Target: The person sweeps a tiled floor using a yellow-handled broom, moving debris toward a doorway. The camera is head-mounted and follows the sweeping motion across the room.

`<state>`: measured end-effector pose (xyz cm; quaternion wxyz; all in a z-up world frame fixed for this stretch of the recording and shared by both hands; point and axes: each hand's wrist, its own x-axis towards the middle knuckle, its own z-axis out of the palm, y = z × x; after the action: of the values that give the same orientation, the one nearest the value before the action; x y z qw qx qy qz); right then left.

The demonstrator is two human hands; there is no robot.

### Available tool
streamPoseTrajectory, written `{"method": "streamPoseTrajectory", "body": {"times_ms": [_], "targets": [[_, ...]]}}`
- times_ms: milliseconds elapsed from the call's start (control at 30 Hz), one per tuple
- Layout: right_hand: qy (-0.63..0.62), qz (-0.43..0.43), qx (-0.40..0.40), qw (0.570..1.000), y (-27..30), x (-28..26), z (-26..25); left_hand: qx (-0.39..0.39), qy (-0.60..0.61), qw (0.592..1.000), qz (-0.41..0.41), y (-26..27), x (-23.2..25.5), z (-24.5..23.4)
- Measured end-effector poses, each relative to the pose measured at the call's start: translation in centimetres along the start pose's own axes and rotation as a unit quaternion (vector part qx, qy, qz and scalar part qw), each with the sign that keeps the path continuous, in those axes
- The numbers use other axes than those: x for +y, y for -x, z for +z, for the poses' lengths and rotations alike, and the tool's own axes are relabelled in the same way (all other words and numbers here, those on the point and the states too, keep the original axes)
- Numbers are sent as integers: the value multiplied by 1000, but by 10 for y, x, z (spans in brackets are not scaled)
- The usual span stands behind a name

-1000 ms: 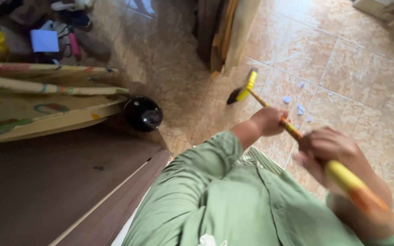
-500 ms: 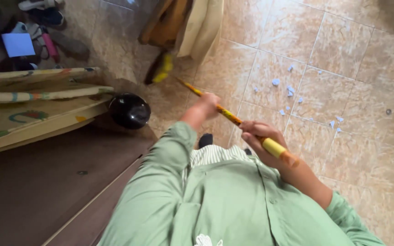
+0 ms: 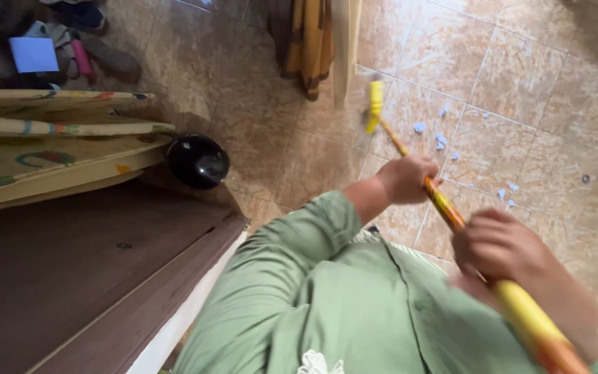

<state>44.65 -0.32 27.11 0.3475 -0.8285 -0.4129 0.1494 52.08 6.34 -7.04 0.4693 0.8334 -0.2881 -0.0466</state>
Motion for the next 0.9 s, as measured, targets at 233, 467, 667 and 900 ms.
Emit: {"method": "streamPoseTrajectory", "body": {"times_ms": [233,467,667,900], "targets": [[-261,-49,198,943,-8,-17,11,-25,-124,990,-59,117,26,-52],[-397,-55,108,910,-16,58,88,-183,-67,931,-308,164,-57,-30],[-163,-9,-45,986,-27,7,38,-21,-51,994,-98,101,-39,16],[2,-26,-92,995,-27,51,90,193,83,976,59,51,-85,52]]}}
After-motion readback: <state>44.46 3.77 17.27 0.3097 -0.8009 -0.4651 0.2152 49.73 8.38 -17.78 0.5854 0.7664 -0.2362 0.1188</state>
